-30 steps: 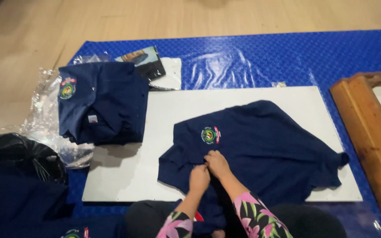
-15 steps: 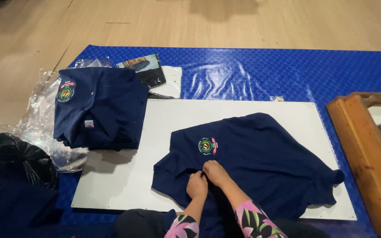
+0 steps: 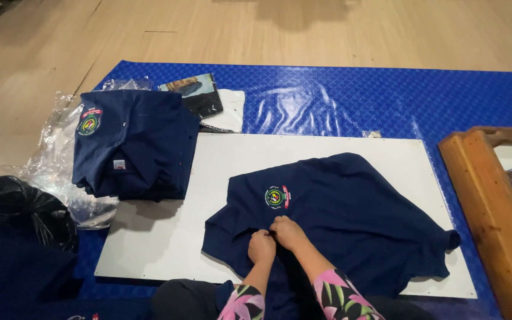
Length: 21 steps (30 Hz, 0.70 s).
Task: Folding a navy blue polo shirt on a white board to create a neat, uniform rectangle for packaging.
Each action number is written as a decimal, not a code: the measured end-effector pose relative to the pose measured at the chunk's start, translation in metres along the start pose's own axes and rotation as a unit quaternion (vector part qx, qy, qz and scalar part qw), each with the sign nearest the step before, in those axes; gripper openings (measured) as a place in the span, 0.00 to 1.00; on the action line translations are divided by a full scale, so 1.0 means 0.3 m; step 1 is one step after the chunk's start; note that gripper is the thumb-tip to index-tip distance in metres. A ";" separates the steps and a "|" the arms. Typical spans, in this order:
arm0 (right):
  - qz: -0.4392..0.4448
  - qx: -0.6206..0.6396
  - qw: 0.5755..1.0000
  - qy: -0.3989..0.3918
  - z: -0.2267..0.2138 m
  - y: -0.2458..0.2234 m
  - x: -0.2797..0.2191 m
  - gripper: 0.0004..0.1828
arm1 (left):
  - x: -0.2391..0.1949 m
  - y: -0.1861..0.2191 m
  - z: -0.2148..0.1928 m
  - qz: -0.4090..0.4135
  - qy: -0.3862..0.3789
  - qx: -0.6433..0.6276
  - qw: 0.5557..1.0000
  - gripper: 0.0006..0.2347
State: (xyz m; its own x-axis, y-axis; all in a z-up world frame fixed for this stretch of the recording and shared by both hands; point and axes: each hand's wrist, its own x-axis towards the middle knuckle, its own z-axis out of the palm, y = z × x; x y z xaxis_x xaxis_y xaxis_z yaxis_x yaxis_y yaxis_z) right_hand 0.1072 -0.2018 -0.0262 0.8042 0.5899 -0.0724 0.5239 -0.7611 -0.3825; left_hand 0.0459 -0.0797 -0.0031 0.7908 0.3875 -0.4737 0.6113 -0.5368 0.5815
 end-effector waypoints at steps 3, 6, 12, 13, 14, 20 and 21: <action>0.027 -0.038 0.998 -0.031 -0.033 -0.023 0.006 0.14 | 0.016 0.015 -0.019 -0.012 -0.023 -0.006 1.000 0.13; 0.016 -0.121 0.990 0.070 -0.073 -0.082 -0.008 0.08 | 0.013 0.001 0.002 -0.006 -0.003 -0.040 0.999 0.15; 0.028 -0.163 0.983 0.079 0.016 -0.103 -0.076 0.08 | 0.104 -0.126 0.167 -0.029 0.052 -0.096 0.994 0.12; 0.027 -0.165 0.983 0.079 0.005 -0.103 -0.077 0.08 | 0.080 -0.111 0.153 -0.029 0.053 -0.099 0.993 0.12; 0.035 -0.147 0.986 0.064 -0.004 -0.107 -0.078 0.09 | 0.059 -0.099 0.135 -0.034 0.048 -0.119 0.991 0.11; 0.092 -0.117 0.989 0.023 -0.030 -0.126 -0.083 0.13 | 0.056 -0.102 0.139 -0.049 0.043 -0.155 0.986 0.09; 0.095 -0.099 0.990 0.026 -0.019 -0.116 -0.085 0.12 | 0.061 -0.110 0.144 -0.048 0.045 -0.147 0.987 0.10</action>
State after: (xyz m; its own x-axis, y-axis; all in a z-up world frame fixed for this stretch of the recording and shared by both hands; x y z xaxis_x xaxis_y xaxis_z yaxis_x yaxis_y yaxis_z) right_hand 0.0701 -0.1919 -0.0057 0.9038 0.4210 -0.0765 0.4029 -0.8976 -0.1789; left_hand 0.0389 -0.0873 -0.0596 0.7203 0.4981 -0.4827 0.6548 -0.2588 0.7101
